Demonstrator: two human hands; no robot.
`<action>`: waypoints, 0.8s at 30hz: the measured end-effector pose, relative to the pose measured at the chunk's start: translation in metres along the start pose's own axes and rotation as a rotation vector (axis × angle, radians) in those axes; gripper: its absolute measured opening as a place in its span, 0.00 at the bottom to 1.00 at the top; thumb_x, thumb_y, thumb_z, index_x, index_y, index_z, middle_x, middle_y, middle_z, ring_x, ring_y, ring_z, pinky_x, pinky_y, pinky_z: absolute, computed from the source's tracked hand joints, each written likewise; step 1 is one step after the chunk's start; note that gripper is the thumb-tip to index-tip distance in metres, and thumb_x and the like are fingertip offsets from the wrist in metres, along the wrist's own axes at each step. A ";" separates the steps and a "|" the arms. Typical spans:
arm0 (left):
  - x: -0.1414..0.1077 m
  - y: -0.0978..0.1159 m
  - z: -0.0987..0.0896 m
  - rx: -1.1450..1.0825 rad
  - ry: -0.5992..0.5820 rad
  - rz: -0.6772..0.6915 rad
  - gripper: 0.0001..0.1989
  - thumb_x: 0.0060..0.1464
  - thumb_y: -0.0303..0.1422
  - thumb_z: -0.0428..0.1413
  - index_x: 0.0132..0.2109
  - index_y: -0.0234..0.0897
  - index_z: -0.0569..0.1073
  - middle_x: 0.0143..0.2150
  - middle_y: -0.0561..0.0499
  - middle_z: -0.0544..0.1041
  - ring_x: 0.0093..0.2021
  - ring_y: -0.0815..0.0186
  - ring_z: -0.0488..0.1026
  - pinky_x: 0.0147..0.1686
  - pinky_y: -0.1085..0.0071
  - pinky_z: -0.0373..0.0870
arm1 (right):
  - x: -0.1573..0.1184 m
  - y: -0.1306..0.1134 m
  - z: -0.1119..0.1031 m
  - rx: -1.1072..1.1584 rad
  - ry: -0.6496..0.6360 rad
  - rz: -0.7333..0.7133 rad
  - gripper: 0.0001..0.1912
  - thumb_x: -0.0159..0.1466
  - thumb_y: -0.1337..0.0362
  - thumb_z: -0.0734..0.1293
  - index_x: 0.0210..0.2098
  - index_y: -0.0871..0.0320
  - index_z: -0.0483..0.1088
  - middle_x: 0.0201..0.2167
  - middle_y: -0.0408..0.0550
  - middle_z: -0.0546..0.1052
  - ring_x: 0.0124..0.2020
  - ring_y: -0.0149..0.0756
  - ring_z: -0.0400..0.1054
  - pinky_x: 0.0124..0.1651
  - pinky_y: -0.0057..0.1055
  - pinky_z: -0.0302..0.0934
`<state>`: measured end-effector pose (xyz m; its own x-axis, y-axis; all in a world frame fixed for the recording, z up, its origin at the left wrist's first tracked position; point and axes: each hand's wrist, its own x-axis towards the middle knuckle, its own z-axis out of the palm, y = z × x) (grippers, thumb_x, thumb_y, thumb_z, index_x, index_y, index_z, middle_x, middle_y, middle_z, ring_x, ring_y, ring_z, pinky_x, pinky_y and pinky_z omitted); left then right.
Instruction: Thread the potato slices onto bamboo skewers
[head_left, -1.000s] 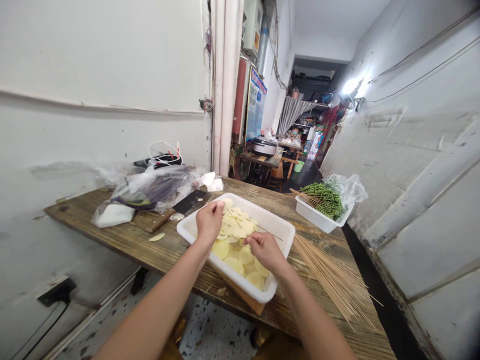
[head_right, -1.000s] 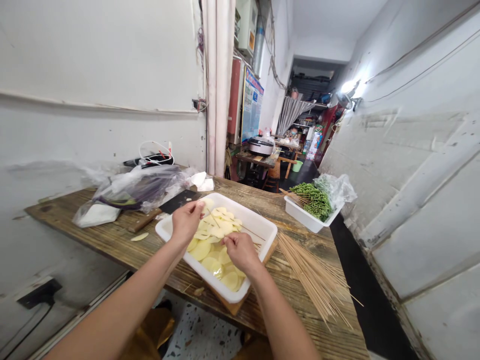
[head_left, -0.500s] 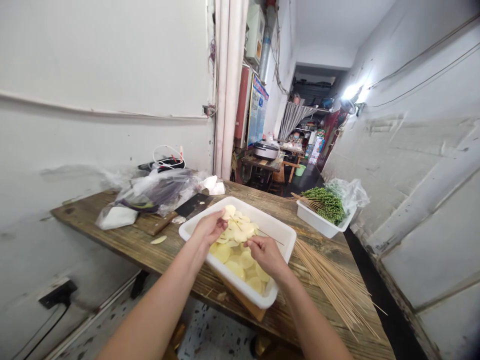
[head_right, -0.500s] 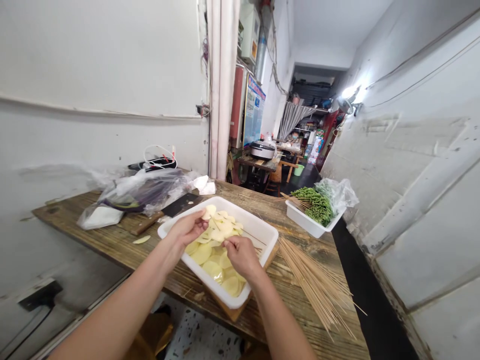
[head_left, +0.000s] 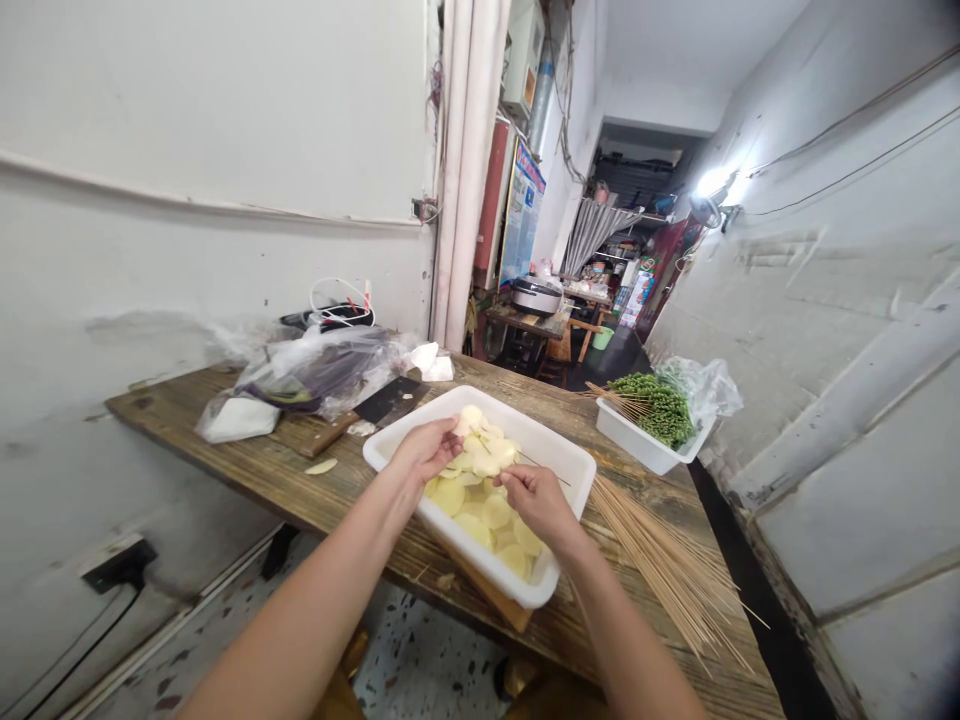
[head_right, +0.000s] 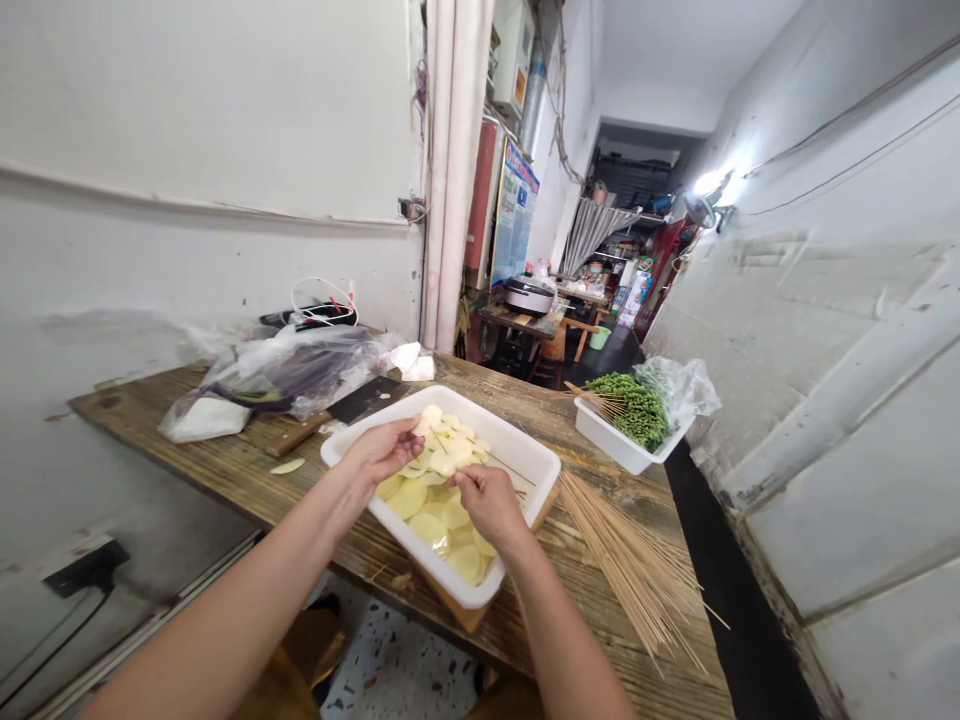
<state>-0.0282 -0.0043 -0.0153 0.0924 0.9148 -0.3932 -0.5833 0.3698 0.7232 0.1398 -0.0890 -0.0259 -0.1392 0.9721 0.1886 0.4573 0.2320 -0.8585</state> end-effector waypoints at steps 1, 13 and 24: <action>-0.001 -0.001 0.001 0.021 -0.014 -0.001 0.07 0.50 0.23 0.55 0.25 0.31 0.68 0.18 0.53 0.66 0.16 0.75 0.63 0.16 0.80 0.63 | 0.001 0.001 0.000 -0.014 0.011 -0.010 0.14 0.59 0.63 0.58 0.27 0.61 0.74 0.13 0.38 0.58 0.17 0.26 0.49 0.21 0.23 0.45; -0.020 -0.012 0.009 0.219 -0.228 0.195 0.13 0.46 0.37 0.60 0.36 0.30 0.74 0.26 0.52 0.72 0.22 0.74 0.69 0.22 0.79 0.65 | 0.006 0.002 0.002 0.023 0.144 0.018 0.14 0.59 0.60 0.59 0.26 0.61 0.72 0.13 0.37 0.59 0.17 0.27 0.51 0.22 0.24 0.46; -0.018 -0.013 0.006 0.232 -0.341 0.240 0.17 0.46 0.41 0.60 0.40 0.34 0.75 0.38 0.46 0.76 0.35 0.68 0.73 0.35 0.73 0.68 | 0.005 -0.009 -0.007 0.615 -0.091 0.208 0.18 0.55 0.50 0.63 0.32 0.61 0.68 0.11 0.33 0.62 0.07 0.20 0.44 0.12 0.22 0.38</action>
<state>-0.0175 -0.0245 -0.0139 0.2592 0.9657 -0.0188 -0.4286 0.1324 0.8937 0.1414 -0.0864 -0.0140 -0.1886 0.9816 -0.0287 -0.0992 -0.0481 -0.9939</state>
